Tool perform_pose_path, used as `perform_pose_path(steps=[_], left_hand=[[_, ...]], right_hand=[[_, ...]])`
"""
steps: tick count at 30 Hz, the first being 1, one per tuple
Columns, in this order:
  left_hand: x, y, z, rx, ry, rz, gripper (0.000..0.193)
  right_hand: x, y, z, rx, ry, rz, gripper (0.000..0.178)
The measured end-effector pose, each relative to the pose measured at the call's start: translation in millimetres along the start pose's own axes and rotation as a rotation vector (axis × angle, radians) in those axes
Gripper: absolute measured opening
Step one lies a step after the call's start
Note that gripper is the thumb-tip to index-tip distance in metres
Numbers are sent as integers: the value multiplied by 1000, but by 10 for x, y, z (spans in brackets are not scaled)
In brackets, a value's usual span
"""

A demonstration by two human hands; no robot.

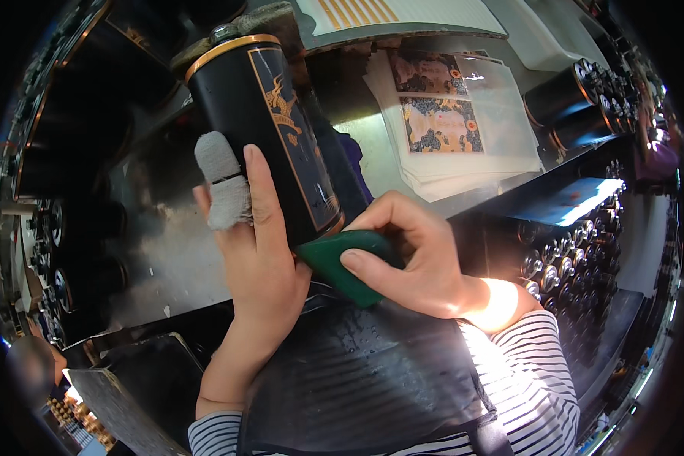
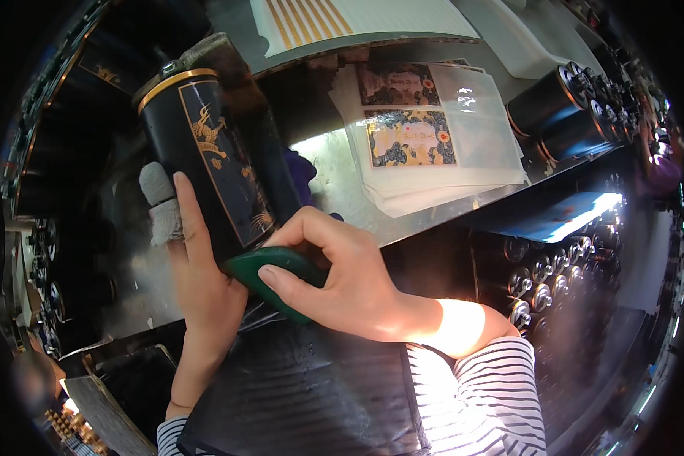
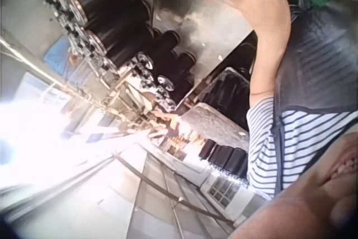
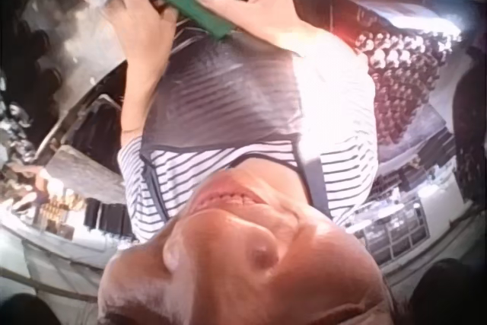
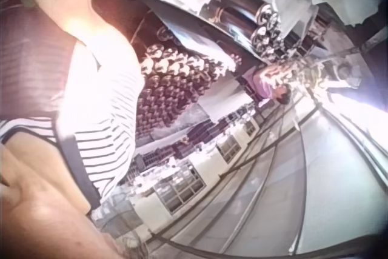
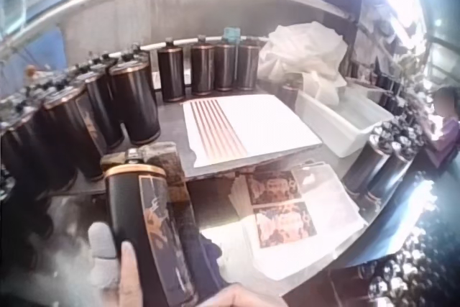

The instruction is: The person applies decorative labels and gold foil strips to cylindrical black containers. They peel backing from labels, position them on the containers, smooth them with a green tool, and add gold foil bands to the top and bottom edges.

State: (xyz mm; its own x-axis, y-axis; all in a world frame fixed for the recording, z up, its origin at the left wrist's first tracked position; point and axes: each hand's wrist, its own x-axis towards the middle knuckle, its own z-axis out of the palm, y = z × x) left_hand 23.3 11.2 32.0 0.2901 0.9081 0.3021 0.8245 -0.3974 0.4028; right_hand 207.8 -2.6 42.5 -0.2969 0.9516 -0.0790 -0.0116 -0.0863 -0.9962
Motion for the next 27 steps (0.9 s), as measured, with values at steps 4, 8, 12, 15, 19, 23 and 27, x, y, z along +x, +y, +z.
perform_pose_path(steps=[4,8,12,15,19,23,27], left_hand=[[-183,-104,100,-484,-10,-286,91],[-287,-336,57,-156,-133,-194,96],[-72,-47,-42,-289,9,-174,107],[2,28,4,-61,-6,-122,116],[-166,-149,98,-423,52,-172,115],[-252,-324,119,-373,-38,-256,117],[-26,0,28,-87,-24,-126,118]], right_hand=[[37,238,-132,115,150,156,14],[54,288,-258,117,218,271,14],[-6,-19,-38,169,122,140,16],[72,149,4,-51,86,-21,18],[84,238,-183,71,185,225,13],[31,174,-231,79,183,217,13],[34,-22,-6,57,61,48,13]])
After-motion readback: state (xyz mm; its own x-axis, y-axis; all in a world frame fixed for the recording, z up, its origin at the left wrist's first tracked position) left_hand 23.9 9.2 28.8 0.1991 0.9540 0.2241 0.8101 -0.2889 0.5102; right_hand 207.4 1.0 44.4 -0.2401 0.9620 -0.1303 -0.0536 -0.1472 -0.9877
